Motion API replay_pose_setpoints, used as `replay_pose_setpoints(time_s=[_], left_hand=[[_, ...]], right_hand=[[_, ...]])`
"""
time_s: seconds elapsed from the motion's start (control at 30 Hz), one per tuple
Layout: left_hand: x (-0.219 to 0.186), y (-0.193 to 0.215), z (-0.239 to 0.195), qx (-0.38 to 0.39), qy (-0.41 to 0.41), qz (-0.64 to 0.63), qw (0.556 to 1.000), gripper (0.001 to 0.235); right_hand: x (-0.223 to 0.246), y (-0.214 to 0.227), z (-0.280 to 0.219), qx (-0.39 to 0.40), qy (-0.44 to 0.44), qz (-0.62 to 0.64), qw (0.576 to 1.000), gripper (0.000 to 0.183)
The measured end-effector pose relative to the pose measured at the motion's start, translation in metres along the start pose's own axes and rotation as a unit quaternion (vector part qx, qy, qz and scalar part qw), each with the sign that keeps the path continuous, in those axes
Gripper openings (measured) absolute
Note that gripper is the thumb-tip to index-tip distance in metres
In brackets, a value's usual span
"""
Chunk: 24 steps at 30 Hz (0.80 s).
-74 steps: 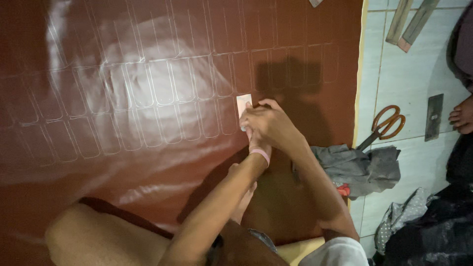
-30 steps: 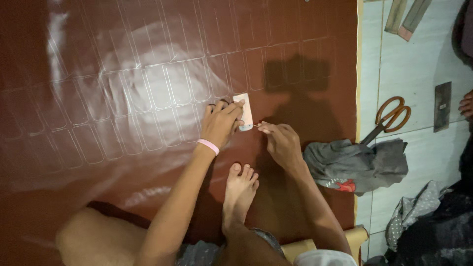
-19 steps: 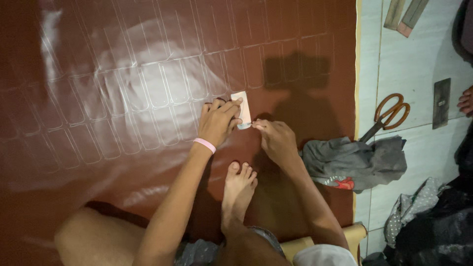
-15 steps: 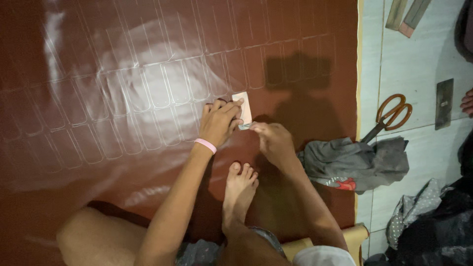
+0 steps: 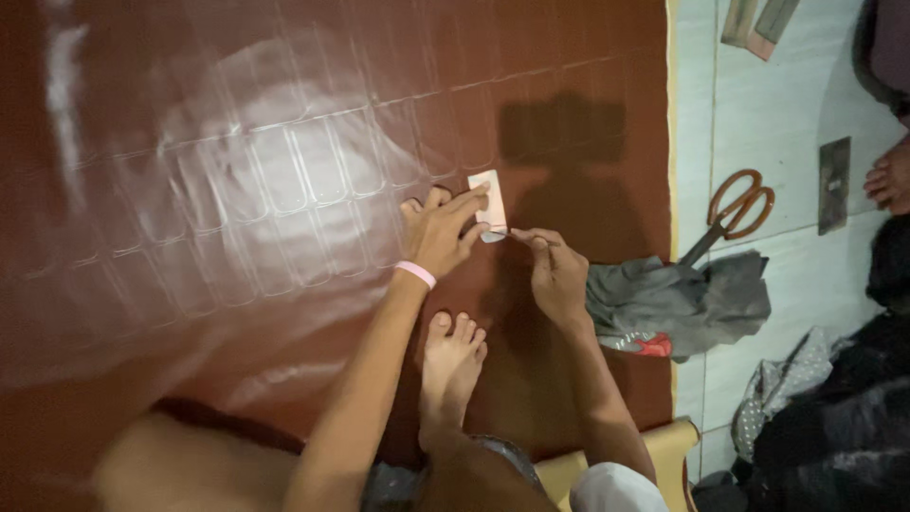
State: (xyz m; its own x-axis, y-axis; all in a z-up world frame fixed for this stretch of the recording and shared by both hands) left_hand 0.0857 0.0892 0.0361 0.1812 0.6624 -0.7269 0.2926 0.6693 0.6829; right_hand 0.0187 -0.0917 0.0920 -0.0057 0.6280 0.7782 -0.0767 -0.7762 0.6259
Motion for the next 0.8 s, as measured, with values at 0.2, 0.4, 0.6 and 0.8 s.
replay_pose_setpoints(time_s=[0.2,0.4,0.6,0.8], left_hand=[[0.005,-0.003,0.002,0.009,0.013,-0.028,0.999,0.027],[0.003,0.000,0.002,-0.004,-0.002,-0.034,0.999,0.025],[0.004,-0.001,0.001,-0.007,0.004,-0.033,0.999,0.022],[0.005,-0.005,0.002,-0.003,0.013,-0.030,0.999,0.020]], right_hand=[[-0.007,0.011,-0.003,-0.017,-0.017,0.002,1.000,0.020],[-0.016,0.011,-0.004,-0.007,-0.037,0.000,0.999,0.019],[-0.018,0.007,-0.006,-0.015,-0.010,0.020,1.000,0.020],[-0.018,0.003,-0.008,-0.007,-0.023,0.004,1.000,0.020]])
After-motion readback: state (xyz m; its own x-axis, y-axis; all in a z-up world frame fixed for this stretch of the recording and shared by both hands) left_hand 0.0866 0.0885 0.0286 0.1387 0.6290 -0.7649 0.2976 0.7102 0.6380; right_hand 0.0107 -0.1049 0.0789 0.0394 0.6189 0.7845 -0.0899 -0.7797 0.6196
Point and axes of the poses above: each hand's wrist, its own z-axis towards the middle knuckle, its own y-axis out of the back of the hand, x = y × z, the point moved 4 cm from there along z, towards the middle knuckle, and after that the axes turned 7 degrees about y, right-handed, at the moved point
